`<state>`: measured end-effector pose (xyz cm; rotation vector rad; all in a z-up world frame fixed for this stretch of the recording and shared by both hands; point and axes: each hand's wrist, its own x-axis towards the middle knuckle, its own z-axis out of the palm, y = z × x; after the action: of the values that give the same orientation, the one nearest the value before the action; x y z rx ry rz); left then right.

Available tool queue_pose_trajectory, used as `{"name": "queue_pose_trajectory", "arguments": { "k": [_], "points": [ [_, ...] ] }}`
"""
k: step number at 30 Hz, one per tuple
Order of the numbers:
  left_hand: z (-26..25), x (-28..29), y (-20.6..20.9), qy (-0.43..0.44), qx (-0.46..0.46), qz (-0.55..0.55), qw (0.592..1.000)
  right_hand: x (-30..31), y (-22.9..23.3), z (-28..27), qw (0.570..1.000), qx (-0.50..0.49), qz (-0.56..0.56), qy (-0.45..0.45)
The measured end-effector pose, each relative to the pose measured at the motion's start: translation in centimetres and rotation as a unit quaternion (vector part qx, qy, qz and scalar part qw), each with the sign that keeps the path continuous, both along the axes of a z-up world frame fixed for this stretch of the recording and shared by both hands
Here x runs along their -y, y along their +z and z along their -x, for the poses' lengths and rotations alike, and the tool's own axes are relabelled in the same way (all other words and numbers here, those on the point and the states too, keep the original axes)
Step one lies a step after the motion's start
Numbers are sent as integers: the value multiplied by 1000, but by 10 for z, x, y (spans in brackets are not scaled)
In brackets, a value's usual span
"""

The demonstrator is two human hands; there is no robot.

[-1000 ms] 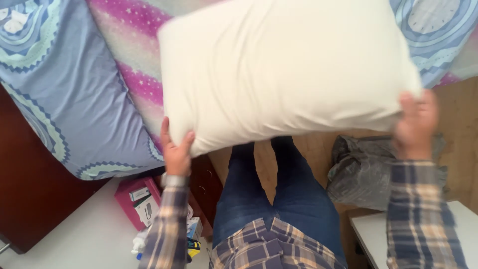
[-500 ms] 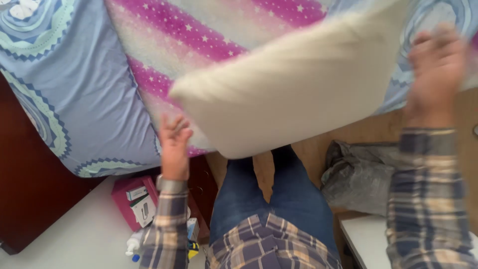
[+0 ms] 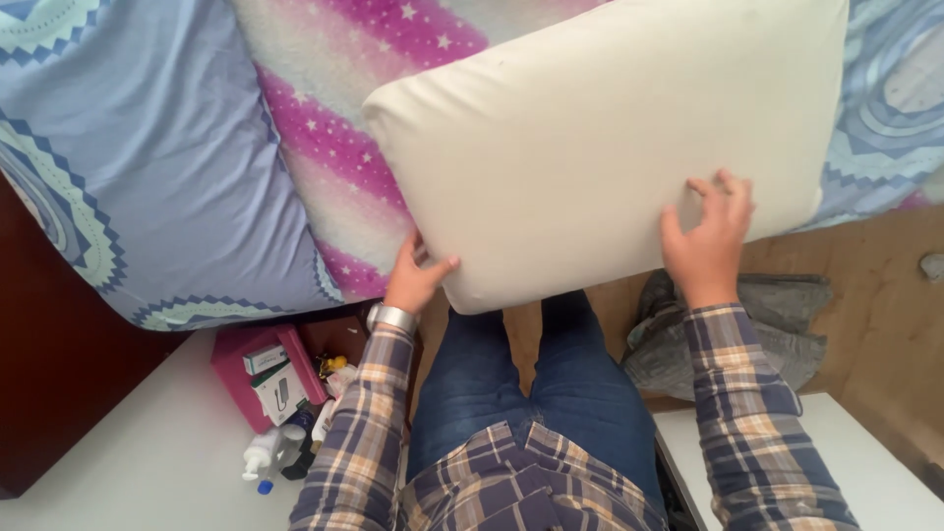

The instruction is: The person removes a pillowcase from a pillow, folds it, and then puts the same pillowcase back onto the pillow before smoothing it out.

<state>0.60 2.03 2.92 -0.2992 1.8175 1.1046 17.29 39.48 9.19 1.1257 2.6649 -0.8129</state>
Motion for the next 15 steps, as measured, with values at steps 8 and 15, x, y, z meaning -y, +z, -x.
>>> {"name": "queue_pose_trajectory", "arguments": {
  "k": [8, 15],
  "points": [
    [122, -33, -40, 215, -84, -73, 970, 6, -4, 108, 995, -73, -40, 62],
    [159, -37, -94, 167, -164, 41, 971, 136, -40, 226, 950, -156, -60, 262]
  ]
}}
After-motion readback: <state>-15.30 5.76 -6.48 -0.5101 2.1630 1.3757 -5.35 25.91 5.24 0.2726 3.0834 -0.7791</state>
